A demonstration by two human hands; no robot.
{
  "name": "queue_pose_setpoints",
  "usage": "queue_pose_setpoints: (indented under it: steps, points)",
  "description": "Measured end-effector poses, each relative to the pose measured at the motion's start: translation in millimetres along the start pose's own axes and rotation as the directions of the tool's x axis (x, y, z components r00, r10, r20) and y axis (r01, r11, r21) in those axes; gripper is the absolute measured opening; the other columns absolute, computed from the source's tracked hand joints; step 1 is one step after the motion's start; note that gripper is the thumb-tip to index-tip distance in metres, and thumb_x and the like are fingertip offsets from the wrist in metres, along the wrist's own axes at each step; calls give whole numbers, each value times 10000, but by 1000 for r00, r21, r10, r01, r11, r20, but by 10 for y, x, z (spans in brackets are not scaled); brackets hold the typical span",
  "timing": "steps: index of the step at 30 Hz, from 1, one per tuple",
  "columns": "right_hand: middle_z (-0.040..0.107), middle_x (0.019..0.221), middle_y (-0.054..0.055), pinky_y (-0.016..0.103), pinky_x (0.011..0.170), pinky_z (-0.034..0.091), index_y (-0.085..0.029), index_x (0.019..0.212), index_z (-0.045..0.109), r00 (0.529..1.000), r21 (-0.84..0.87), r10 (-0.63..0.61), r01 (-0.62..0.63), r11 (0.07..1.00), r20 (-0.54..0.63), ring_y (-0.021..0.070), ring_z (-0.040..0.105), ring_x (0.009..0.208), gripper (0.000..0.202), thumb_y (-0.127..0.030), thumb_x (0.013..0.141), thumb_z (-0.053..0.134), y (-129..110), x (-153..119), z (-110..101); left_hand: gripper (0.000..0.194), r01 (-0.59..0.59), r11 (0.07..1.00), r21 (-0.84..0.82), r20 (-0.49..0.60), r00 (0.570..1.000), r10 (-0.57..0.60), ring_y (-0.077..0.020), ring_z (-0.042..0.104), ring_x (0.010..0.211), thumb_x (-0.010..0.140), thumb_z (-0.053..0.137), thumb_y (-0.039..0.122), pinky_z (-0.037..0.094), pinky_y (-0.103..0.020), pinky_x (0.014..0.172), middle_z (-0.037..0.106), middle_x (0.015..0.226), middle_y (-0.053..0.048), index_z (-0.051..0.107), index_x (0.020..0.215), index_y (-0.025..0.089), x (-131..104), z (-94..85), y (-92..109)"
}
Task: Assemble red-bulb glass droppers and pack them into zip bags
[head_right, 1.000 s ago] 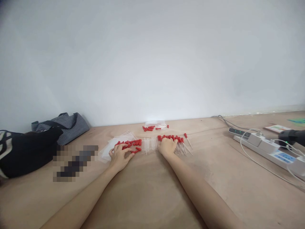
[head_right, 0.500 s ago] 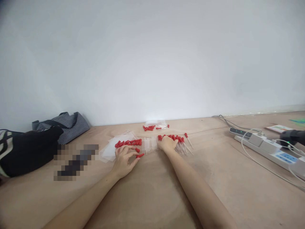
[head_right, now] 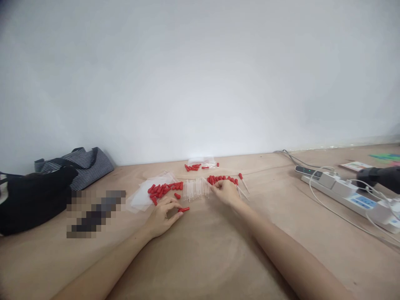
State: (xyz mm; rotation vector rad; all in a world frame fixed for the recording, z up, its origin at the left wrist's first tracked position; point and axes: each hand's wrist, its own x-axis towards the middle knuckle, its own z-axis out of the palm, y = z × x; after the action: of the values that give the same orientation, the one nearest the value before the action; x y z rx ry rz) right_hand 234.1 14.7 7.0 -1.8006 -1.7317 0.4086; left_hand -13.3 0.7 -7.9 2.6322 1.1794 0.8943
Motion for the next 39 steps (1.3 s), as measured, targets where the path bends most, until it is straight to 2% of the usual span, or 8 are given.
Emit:
queue_pose_setpoints:
  steps: [3,6,11,16,22,28,33,39]
  points:
    - [565,564,-5,249,600,350,-190,596,614,962,8,-272,272,962,25,140,497,602,307,-386,772,456,169,-252,-39,109,27,996,-90,75,997,-21,-160,535,767,751,524,259,433,-295,703,573,817,-27,611,792,209,-8,1,67]
    - [578,600,-5,301,718,340,-204,625,631,923,-27,-380,382,924,64,155,501,687,268,-373,777,488,299,-436,-42,85,21,990,-138,114,993,-5,-146,541,733,730,532,239,438,-280,692,573,799,-21,601,754,196,-13,-14,140]
    - [600,710,9,341,771,320,-233,718,665,925,-55,-370,375,925,83,175,513,774,194,-390,740,553,328,-509,-9,112,-2,989,-147,114,993,19,-155,550,744,679,563,207,444,-281,699,584,797,-23,603,782,193,-27,-24,191]
    - [584,883,52,341,781,319,-249,943,655,920,-68,-383,389,919,78,199,498,864,316,-444,703,588,228,-474,70,211,56,990,-128,136,990,-38,-179,558,817,715,567,277,445,-304,741,607,881,-38,648,903,224,-28,49,201]
    - [575,857,23,341,784,290,-253,745,675,926,-72,-375,377,923,42,184,481,871,144,-307,771,544,144,-466,216,152,75,992,-105,104,992,-64,-176,549,793,769,509,243,428,-303,710,618,813,-25,660,775,228,-5,123,251]
    - [595,843,33,350,786,262,-187,783,565,893,-45,-443,441,896,-83,171,499,838,139,-206,826,433,85,-551,244,101,162,986,-39,100,982,-157,-186,544,788,794,457,223,368,-361,760,613,780,-2,557,804,212,-12,125,260]
    - [619,789,10,382,848,210,-189,766,521,865,-57,-498,495,867,-62,152,519,786,126,-204,833,415,16,-619,252,118,204,977,-63,113,974,-196,-181,539,808,824,412,267,326,-389,815,601,811,3,515,851,216,-18,135,260]
    - [632,748,3,371,831,197,-215,808,565,846,-45,-532,530,847,-35,149,508,776,147,-225,838,421,-12,-631,254,148,220,969,-113,128,970,-206,-191,542,856,829,400,279,299,-404,836,620,870,5,526,892,234,-3,133,278]
